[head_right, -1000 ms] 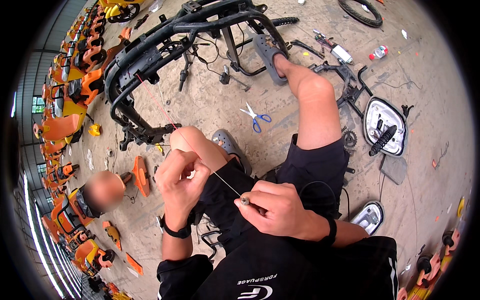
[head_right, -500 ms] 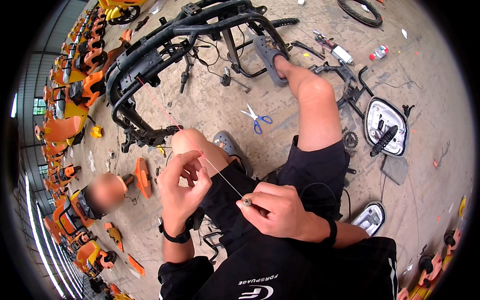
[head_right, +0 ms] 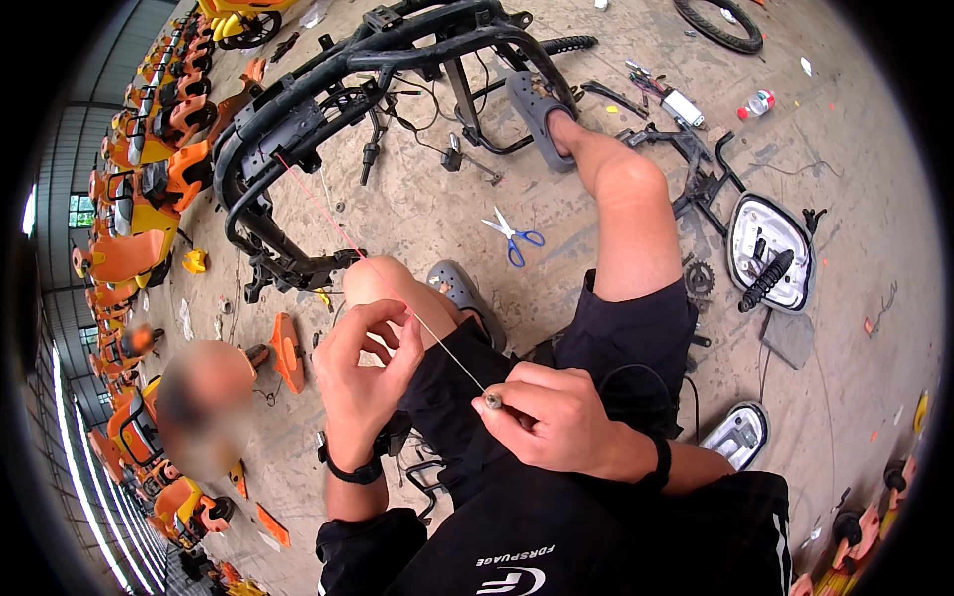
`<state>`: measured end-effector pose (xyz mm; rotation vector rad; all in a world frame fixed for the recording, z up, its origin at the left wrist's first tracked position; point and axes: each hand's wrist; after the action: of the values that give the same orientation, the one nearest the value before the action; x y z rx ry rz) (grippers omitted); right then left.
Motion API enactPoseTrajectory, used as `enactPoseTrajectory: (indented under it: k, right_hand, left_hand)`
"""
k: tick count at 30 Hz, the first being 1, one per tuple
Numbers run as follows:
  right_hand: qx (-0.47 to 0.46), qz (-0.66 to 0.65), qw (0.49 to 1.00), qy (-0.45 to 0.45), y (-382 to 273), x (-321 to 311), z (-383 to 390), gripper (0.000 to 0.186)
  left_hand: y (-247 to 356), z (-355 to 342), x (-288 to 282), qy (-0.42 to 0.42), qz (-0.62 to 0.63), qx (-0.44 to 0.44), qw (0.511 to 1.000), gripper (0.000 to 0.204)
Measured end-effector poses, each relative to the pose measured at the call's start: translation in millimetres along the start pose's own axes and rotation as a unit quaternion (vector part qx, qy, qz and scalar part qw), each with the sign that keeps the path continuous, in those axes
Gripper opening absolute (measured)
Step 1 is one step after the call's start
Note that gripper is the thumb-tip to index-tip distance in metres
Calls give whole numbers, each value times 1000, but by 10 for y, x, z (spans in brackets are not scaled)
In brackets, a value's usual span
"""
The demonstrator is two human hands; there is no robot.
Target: The person threads a wire through a small connector by hand and then uses a screwdriver to tighten a screw on a small component.
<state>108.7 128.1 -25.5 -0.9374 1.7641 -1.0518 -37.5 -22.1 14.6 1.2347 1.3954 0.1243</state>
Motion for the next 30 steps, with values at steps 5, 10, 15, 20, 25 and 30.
enactPoseTrajectory:
  k: [5, 10, 15, 20, 25, 30]
  right_hand:
    - [2, -5, 1000, 2, -1, 10, -4, 11]
    - [-2, 1, 1000, -2, 14, 12, 5, 11]
    - [-2, -4, 1000, 4, 11, 6, 0, 11]
    - [-5, -7, 1000, 7, 4, 1, -9, 11]
    - [-3, -8, 1000, 8, -3, -11, -12, 11]
    - [-7, -4, 1000, 8, -4, -20, -21, 11]
  left_hand:
    - [19, -8, 46, 15, 2, -5, 1000, 12]
    - [43, -17, 116, 37, 9, 12, 999, 13]
    - [-6, 5, 167, 61, -4, 36, 997, 16]
    - [-12, 15, 188, 76, -5, 34, 996, 16]
    - [-31, 8, 198, 80, -8, 37, 996, 17]
    - [-11, -12, 203, 90, -6, 33, 995, 15]
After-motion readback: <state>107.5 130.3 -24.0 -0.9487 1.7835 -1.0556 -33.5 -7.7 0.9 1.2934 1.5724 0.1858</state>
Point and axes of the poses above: each hand's wrist, its own z-axis away from the middle knuckle, its own x-axis out of the palm, y = z × x, and after that the axes turned 4 degrees about z, right-handed
